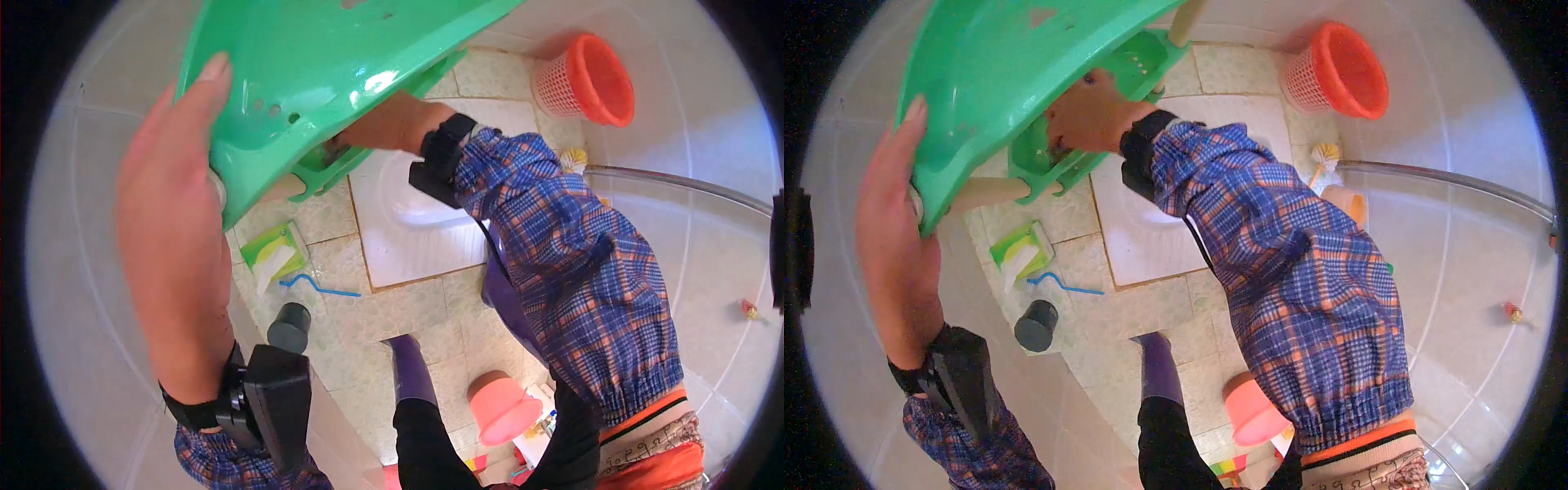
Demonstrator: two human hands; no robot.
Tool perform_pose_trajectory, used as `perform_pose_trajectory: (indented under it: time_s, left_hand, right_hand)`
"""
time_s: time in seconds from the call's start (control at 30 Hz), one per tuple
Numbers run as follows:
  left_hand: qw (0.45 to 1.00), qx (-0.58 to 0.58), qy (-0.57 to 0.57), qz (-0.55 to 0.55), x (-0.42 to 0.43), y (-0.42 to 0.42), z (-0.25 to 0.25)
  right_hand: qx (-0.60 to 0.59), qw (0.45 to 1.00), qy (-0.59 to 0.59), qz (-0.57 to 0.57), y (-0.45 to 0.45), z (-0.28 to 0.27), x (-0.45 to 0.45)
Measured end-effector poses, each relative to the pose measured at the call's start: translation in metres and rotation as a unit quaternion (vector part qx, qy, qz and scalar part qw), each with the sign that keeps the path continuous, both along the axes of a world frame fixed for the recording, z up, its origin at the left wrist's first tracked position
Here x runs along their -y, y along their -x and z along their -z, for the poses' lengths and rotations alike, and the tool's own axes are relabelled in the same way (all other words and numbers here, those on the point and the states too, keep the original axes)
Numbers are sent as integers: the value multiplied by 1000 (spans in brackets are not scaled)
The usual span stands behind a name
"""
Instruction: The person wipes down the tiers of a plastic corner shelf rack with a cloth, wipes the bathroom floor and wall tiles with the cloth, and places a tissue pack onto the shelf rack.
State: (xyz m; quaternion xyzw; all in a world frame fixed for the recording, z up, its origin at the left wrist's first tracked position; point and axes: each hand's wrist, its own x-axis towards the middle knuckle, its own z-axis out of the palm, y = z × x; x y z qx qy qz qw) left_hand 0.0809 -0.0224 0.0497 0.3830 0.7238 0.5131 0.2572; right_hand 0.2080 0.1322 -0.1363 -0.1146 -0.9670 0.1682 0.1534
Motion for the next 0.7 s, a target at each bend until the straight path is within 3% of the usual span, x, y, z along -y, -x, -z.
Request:
perform_pose_trajectory:
  time_s: [0.1,0.13,0.2,0.23,0.33,0.43,0.53,0.6,0.63,0.7]
  left_hand:
    - [995,95,27,-14,-3,-6,-7]
    - [992,124,35,-15,-2,-6,-9]
    - [994,110,15,-19,-2,-10,-10]
    - [994,104,6,-20,-1,-9,-8]
    - [1000,-23,-6,-21,2,-2,1]
    - [996,80,-16,-21,-2,-7,-5]
    - [997,-54,-23,44,2,10,8]
    - [999,-26,23,18,0,6,-2]
    - [999,-12,47,6,-1,5,-6]
    - [991,-125,23,46,4,9,0]
  right_hand:
    - [-25,998,-26,58,-1,-7,-27]
    - [-54,996,28,63,0,-14,-25]
    - [-118,982,132,69,1,-26,-21]
    - [-121,987,83,67,8,-29,-12]
    - [-67,990,107,56,24,-10,23]
    - [-63,990,122,26,31,3,29]
    - [-53,995,67,49,29,-22,32]
    - [-38,988,125,80,16,-35,18]
    - [-34,972,211,93,12,-36,2]
    - [-87,957,266,82,14,-34,0]
